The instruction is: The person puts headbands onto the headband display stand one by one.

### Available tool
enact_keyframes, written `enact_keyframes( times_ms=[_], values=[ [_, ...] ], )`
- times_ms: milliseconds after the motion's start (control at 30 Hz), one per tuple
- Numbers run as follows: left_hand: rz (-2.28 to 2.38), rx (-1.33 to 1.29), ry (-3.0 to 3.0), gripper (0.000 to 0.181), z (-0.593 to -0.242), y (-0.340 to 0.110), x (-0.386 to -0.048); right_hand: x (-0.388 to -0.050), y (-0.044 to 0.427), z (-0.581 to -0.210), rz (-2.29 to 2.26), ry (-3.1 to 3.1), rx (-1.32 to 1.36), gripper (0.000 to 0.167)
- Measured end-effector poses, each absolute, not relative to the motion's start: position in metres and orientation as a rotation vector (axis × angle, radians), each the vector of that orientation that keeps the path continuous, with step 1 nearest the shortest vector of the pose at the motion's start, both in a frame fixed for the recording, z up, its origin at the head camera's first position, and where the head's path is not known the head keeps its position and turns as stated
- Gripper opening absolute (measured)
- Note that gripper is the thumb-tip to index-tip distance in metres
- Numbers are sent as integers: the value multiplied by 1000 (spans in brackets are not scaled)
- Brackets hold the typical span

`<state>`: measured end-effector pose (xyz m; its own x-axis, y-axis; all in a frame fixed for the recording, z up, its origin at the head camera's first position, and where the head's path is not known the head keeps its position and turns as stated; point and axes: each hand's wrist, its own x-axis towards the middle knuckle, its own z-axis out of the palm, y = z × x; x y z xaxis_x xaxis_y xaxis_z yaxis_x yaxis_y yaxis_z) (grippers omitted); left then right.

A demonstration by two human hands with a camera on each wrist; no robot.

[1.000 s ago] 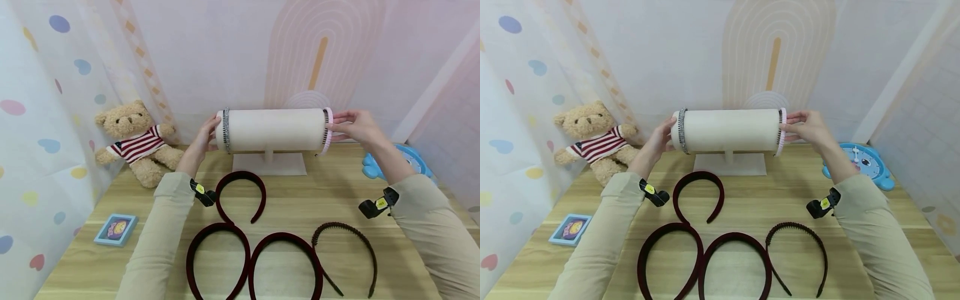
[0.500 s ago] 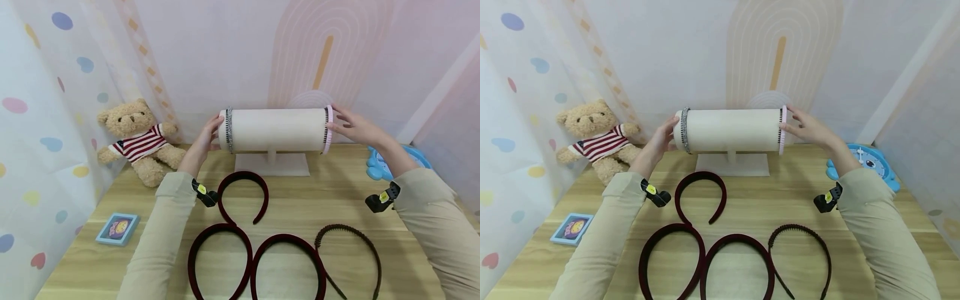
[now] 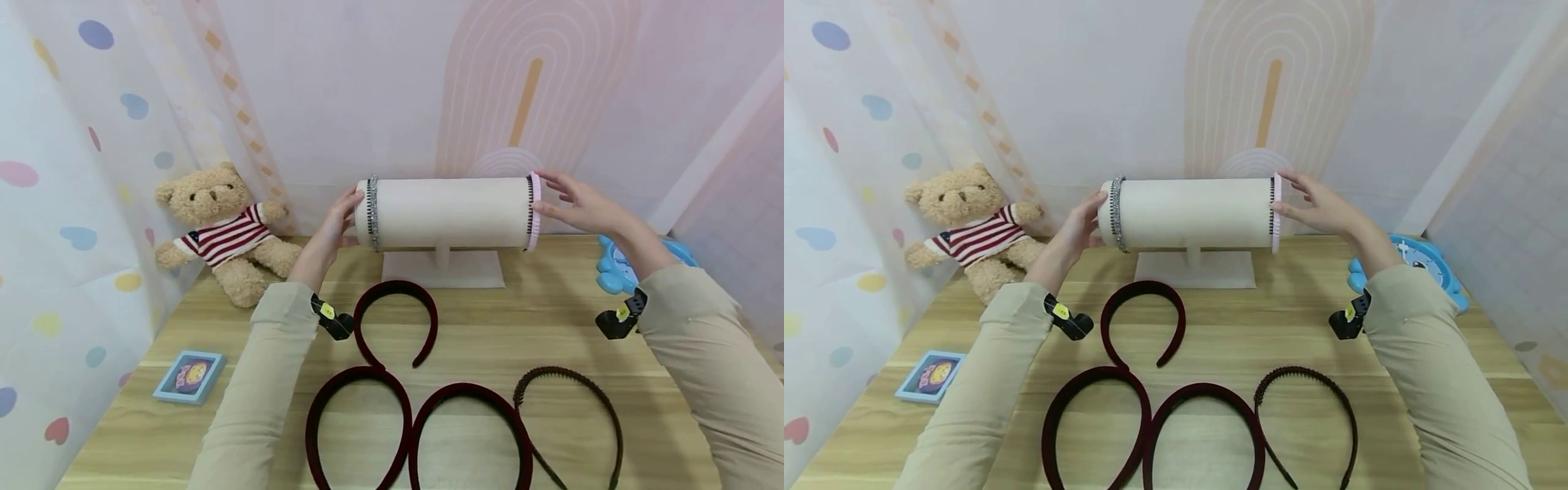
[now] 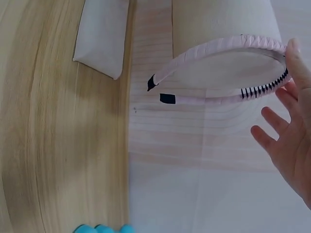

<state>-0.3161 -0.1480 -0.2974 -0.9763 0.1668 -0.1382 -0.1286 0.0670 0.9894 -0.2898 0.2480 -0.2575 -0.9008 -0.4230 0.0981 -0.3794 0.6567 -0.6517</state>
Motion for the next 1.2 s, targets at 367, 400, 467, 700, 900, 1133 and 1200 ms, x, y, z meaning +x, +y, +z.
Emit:
enact_keyframes(
  times_ms=[367,400,467,700,900,1133,1200],
  values=[
    [2002,52,2116,60,-299,-147,-315,-300,250,-250,-1137,2611,-661,70],
    [2004,47,2113,60,-299,-146,-315,-301,250,-249,-1136,2592,-648,70],
    [2007,39,2110,60,-299,-146,-315,-303,248,-249,-1126,2579,-630,70],
    [2002,50,2112,61,-299,-146,-317,-301,238,-244,-959,2741,-673,68],
    [2023,33,2106,61,-297,-148,-317,-302,216,-233,-788,2853,-714,70],
    [2030,7,2105,61,-297,-151,-318,-310,193,-235,-720,2905,-779,71],
    [2032,2,2104,61,-297,-151,-318,-312,187,-237,-743,2904,-814,69]
  ],
)
